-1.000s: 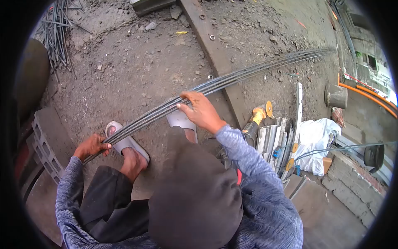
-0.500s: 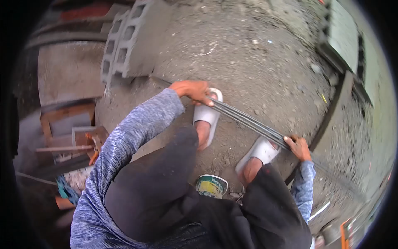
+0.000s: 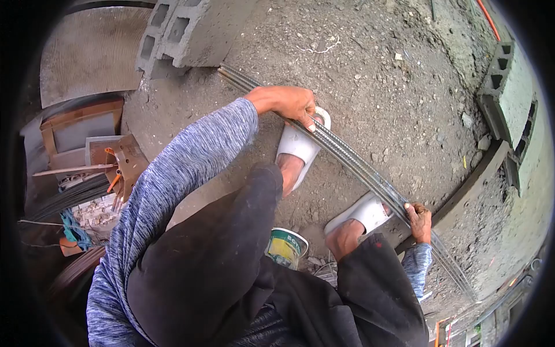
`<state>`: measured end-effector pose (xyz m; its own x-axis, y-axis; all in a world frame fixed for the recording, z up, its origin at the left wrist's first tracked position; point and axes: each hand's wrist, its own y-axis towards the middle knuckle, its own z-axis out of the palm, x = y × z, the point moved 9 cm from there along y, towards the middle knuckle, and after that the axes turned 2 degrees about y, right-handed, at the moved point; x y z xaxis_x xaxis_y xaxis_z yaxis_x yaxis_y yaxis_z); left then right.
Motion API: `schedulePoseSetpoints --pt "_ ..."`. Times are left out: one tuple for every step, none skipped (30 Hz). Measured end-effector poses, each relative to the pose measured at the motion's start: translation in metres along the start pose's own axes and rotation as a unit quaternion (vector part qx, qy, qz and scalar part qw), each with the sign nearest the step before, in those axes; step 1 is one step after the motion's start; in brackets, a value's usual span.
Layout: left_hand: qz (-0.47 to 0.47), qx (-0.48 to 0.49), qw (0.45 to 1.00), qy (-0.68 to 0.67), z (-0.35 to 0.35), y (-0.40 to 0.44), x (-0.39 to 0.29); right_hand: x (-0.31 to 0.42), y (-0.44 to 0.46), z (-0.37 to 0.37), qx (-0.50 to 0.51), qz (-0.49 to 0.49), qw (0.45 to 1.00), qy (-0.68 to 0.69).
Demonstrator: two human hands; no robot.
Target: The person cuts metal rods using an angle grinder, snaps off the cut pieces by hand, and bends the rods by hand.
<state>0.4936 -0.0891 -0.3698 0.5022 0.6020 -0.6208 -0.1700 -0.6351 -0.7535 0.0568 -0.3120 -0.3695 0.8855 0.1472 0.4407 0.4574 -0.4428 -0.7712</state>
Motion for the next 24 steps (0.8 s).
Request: schedulePoseSetpoints --pt "0.008 -0.011 1.0 0.027 -0.003 -0.001 -0.001 0.001 0.001 0.002 -0.004 -0.007 1.0 0.003" --pt "0.006 -0.014 0.999 0.03 -0.004 -0.002 0.002 0.002 0.001 0.004 -0.008 -0.01 1.0 0.008" --pt "0.004 -0.019 0.999 0.034 -0.008 -0.003 0.005 0.003 0.004 0.006 -0.012 -0.015 1.0 0.013" --pt "0.002 -0.024 0.999 0.038 -0.012 -0.005 0.007 0.007 0.006 0.007 -0.017 -0.022 0.999 0.017" --pt "-0.004 -0.025 0.999 0.029 -0.014 -0.008 0.01 0.011 0.008 0.006 -0.025 -0.027 0.999 0.007" --pt "-0.01 -0.024 0.999 0.021 -0.017 -0.011 0.013 0.015 0.009 0.007 -0.032 -0.032 0.999 -0.002" --pt "-0.017 -0.022 1.0 0.013 -0.018 -0.014 0.016 0.023 0.007 0.008 -0.039 -0.036 0.999 -0.01" --pt "-0.018 -0.025 0.999 0.021 -0.019 -0.014 0.021 0.029 0.007 0.012 -0.034 -0.034 0.999 -0.017" --pt "-0.019 -0.028 0.999 0.028 -0.021 -0.014 0.026 0.035 0.006 0.012 -0.03 -0.032 0.999 -0.025" --pt "-0.019 -0.033 0.999 0.034 -0.023 -0.017 0.026 0.044 0.006 0.013 -0.026 -0.03 0.999 -0.034" --pt "-0.029 -0.032 0.999 0.033 -0.025 -0.019 0.027 0.05 0.006 0.013 -0.029 -0.032 0.998 -0.035" --pt "-0.038 -0.031 0.998 0.031 -0.027 -0.021 0.029 0.055 0.005 0.014 -0.032 -0.032 0.998 -0.036" --pt "-0.049 -0.028 0.998 0.03 -0.028 -0.025 0.03 0.061 0.004 0.016 -0.033 -0.033 0.998 -0.036" --pt "-0.051 -0.034 0.998 0.027 -0.03 -0.028 0.033 0.068 0.004 0.018 -0.031 -0.035 0.998 -0.036" --pt "-0.053 -0.04 0.997 0.024 -0.033 -0.03 0.035 0.076 0.003 0.019 -0.029 -0.038 0.998 -0.037" --pt "-0.054 -0.046 0.997 0.021 -0.036 -0.032 0.037 0.081 0.003 0.02 -0.027 -0.04 0.998 -0.039" --pt "-0.055 -0.048 0.997 0.025 -0.038 -0.033 0.039 0.083 0.004 0.021 -0.03 -0.044 0.998 -0.042" --pt "-0.055 -0.049 0.997 0.03 -0.039 -0.034 0.04 0.085 0.004 0.022 -0.032 -0.049 0.997 -0.045" --pt "-0.056 -0.051 0.997 0.034 -0.04 -0.035 0.041 0.086 0.005 0.023 -0.033 -0.054 0.997 -0.048" --pt "-0.05 -0.052 0.997 0.041 -0.04 -0.036 0.04 0.085 0.006 0.022 -0.035 -0.056 0.996 -0.061" --pt "-0.044 -0.053 0.996 0.048 -0.041 -0.036 0.039 0.083 0.008 0.021 -0.038 -0.058 0.995 -0.074" --pt "-0.037 -0.054 0.996 0.054 -0.042 -0.036 0.037 0.083 0.008 0.021 -0.041 -0.059 0.994 -0.088" --pt "-0.048 -0.047 0.996 0.056 -0.04 -0.038 0.038 0.082 0.008 0.022 -0.042 -0.068 0.994 -0.073" --pt "-0.05 -0.037 0.996 0.061 -0.039 -0.038 0.037 0.08 0.011 0.022 -0.049 -0.071 0.994 -0.059"
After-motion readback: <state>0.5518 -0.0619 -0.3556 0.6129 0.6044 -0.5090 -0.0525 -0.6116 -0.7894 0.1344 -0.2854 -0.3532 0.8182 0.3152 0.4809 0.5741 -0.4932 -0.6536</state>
